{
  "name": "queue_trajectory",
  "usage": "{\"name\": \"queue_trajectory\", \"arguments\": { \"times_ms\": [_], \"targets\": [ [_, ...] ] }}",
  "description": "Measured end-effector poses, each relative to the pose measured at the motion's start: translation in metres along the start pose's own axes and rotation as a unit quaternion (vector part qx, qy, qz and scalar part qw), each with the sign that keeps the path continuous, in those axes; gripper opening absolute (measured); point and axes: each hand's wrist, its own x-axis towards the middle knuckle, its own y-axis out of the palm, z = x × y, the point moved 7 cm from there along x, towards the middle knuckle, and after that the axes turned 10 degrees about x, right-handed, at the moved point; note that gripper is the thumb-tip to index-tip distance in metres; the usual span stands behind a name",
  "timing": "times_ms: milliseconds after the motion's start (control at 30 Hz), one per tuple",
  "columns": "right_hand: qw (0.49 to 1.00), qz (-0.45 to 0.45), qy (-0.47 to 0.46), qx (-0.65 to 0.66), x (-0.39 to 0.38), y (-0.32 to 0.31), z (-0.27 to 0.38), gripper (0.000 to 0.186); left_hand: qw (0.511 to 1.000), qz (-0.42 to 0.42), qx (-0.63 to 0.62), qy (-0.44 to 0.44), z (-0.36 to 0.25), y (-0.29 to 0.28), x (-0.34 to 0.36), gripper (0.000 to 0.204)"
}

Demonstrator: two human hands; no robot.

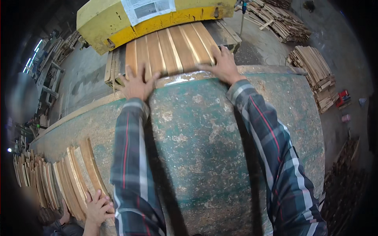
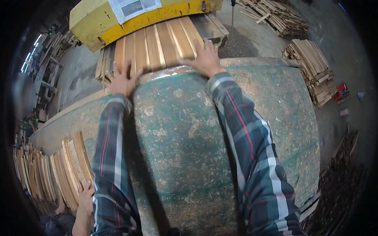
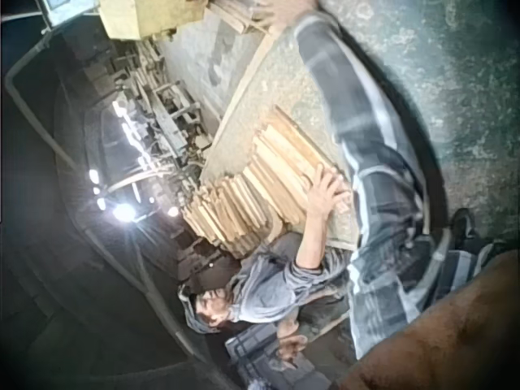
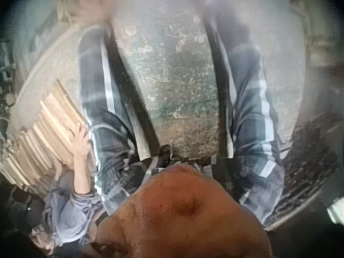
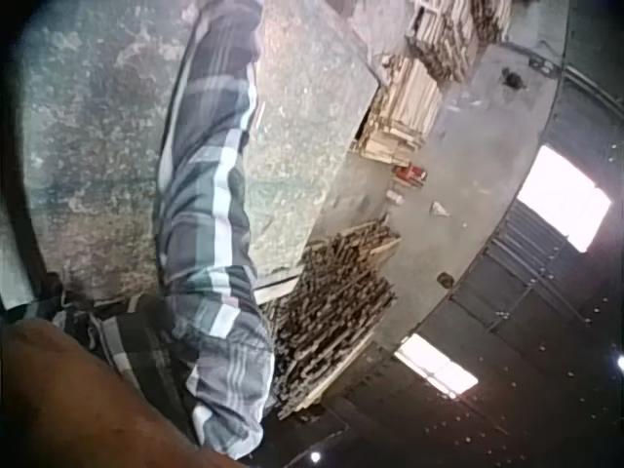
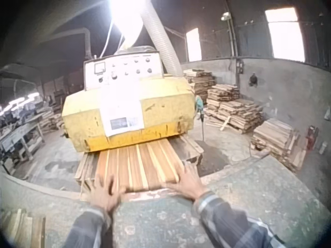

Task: The person arranges, flips, and aligns wooden planks on a work table by hand, and feeds batches of planks into a woodworking machine.

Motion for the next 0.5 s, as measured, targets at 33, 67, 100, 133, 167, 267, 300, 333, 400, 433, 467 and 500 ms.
{"name": "queue_trajectory", "arguments": {
  "times_ms": [33, 67, 100, 133, 167, 267, 300, 333, 400, 433, 467, 500],
  "targets": [
    [0.998, -0.012, 0.050, 0.025, 0.007, 0.003, 0.002, 0.105, 1.000, -0.002, 0.006, -0.009, 0.010, -0.002, 0.010, 0.091],
    [0.990, -0.036, 0.053, 0.122, 0.009, 0.005, 0.012, 0.095, 0.997, -0.023, 0.020, -0.067, 0.026, -0.010, 0.015, 0.088],
    [0.971, -0.053, 0.061, 0.226, -0.001, 0.012, 0.025, 0.085, 0.990, -0.040, 0.043, -0.125, 0.052, -0.019, 0.010, 0.086],
    [0.965, -0.023, 0.050, 0.257, -0.026, 0.023, 0.040, 0.074, 0.987, -0.106, 0.083, -0.093, 0.067, -0.030, -0.015, 0.075],
    [0.959, 0.003, 0.037, 0.280, -0.061, 0.029, 0.054, 0.063, 0.987, -0.136, 0.069, -0.058, 0.076, -0.030, -0.051, 0.071],
    [0.972, -0.020, -0.051, 0.229, -0.189, 0.001, 0.070, 0.025, 0.991, -0.132, -0.018, -0.016, 0.073, -0.034, -0.180, 0.063],
    [0.977, -0.021, -0.072, 0.199, -0.227, -0.021, 0.075, 0.022, 0.991, -0.122, -0.047, 0.001, 0.062, -0.046, -0.221, 0.062],
    [0.980, -0.018, -0.094, 0.177, -0.265, -0.035, 0.084, 0.028, 0.996, -0.068, -0.052, -0.008, 0.058, -0.062, -0.261, 0.063],
    [0.975, 0.011, -0.087, 0.203, -0.328, -0.047, 0.118, 0.026, 0.997, -0.058, -0.048, 0.010, 0.089, -0.093, -0.338, 0.064],
    [0.975, 0.016, -0.074, 0.207, -0.357, -0.055, 0.128, 0.021, 0.998, -0.029, -0.051, -0.001, 0.103, -0.105, -0.371, 0.064],
    [0.973, 0.028, -0.063, 0.222, -0.385, -0.052, 0.139, 0.017, 0.999, -0.013, -0.046, -0.007, 0.122, -0.118, -0.405, 0.064],
    [0.970, 0.039, -0.075, 0.227, -0.404, -0.058, 0.154, 0.017, 0.998, -0.002, -0.055, -0.011, 0.131, -0.127, -0.427, 0.065]
  ]
}}
